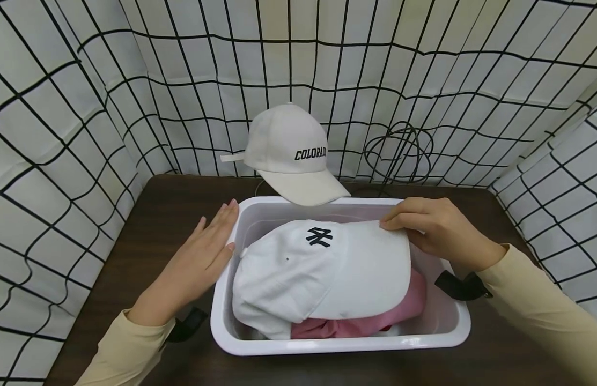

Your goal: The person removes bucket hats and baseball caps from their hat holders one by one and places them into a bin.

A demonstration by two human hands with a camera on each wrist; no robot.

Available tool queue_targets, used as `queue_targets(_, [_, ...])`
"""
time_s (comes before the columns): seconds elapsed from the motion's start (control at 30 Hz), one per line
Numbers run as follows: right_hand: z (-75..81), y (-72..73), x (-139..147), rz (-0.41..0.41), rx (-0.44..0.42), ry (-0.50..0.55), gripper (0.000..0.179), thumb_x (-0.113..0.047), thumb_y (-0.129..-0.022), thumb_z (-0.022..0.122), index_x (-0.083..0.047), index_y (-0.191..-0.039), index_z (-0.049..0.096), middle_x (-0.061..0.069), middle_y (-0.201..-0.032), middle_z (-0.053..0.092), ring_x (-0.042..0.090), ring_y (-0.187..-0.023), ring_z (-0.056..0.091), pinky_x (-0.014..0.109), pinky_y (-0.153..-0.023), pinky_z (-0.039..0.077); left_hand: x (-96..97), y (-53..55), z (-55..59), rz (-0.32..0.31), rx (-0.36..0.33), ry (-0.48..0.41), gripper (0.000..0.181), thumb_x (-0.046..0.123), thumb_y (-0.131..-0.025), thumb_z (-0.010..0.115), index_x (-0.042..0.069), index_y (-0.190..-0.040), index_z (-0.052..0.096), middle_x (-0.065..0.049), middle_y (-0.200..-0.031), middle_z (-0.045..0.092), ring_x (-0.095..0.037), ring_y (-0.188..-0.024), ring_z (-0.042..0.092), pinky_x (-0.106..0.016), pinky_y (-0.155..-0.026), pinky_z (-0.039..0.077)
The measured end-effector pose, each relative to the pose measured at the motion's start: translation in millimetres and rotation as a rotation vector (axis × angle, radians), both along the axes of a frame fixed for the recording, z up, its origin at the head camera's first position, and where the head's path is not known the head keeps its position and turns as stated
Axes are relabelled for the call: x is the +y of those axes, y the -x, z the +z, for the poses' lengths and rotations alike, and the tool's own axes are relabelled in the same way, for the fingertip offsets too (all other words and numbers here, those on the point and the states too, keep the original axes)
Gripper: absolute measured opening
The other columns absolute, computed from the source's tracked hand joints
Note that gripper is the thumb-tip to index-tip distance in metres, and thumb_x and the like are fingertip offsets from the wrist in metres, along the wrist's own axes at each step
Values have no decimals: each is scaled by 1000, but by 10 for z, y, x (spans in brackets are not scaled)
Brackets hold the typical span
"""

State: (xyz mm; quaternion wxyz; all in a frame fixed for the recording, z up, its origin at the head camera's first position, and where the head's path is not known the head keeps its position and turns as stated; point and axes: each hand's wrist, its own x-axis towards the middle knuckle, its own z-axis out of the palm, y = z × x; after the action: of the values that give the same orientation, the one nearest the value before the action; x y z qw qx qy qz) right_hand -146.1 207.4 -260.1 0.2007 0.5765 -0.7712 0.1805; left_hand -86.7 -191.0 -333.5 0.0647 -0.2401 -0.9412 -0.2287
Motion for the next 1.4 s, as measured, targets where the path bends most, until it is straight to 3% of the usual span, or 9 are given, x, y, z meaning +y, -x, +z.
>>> queue_targets(0.07, [5,25,20,-24,-18,-45,51,23,-49,78,-4,-92,69,4,-96,67,20,-83,66,32,-68,55,0,2,2,-1,1,-1,59,18,-101,40,2,-151,13,-13,-156,14,-28,-143,13,-58,-110,12])
queue_targets(0.37, [57,56,60,-202,-194,-284,32,15,-67,74,-7,-90,71,2,-99,65,17,-87,63,31,-70,55,-1,3,11,-1,8,4,59,19,-100,40,1,-150,13,-13,-156,14,-29,-142,13,-59,-109,12])
queue_targets(0.5, [119,21,-11,-242,-232,-319,27,11,-70,75,-7,-90,70,3,-101,63,16,-87,62,31,-69,55,-6,4,18,-3,9,9,60,20,-100,40,1,-150,13,-14,-156,14,-30,-142,14,-59,-109,12])
queue_targets(0.6, [161,-3,-154,-185,-384,-273,24,8,-74,74,-9,-91,68,0,-97,62,14,-86,61,28,-69,54,-9,8,25,-6,16,9,60,19,-100,40,1,-150,13,-15,-156,15,-30,-142,15,-58,-110,11])
queue_targets(0.73, [158,-29,-457,-87,-695,-209,16,-5,-80,74,-9,-94,68,-3,-91,64,10,-81,60,24,-68,54,-14,10,32,-9,23,5,60,19,-100,40,1,-150,12,-14,-156,16,-30,-142,15,-57,-110,10])
queue_targets(0.8, [126,-38,-622,-72,-781,-204,19,-13,-79,76,-9,-95,68,-3,-89,64,9,-79,60,24,-66,53,-14,8,30,-9,25,0,60,19,-100,40,1,-150,13,-14,-156,16,-31,-142,15,-57,-110,10])
queue_targets(1.13, [-236,-37,-1211,77,-883,-292,30,-22,-73,82,-12,-95,64,-6,-80,58,6,-72,54,21,-65,48,0,9,5,-10,36,0,60,19,-99,41,2,-150,14,-14,-155,17,-31,-141,17,-57,-110,11])
queue_targets(1.4, [-635,-7,-1362,97,-1066,-463,21,-23,-75,80,-17,-88,64,-16,-77,54,-1,-74,46,17,-72,40,-6,7,22,-14,39,-7,60,19,-100,41,3,-151,12,-13,-156,16,-31,-141,17,-56,-111,10])
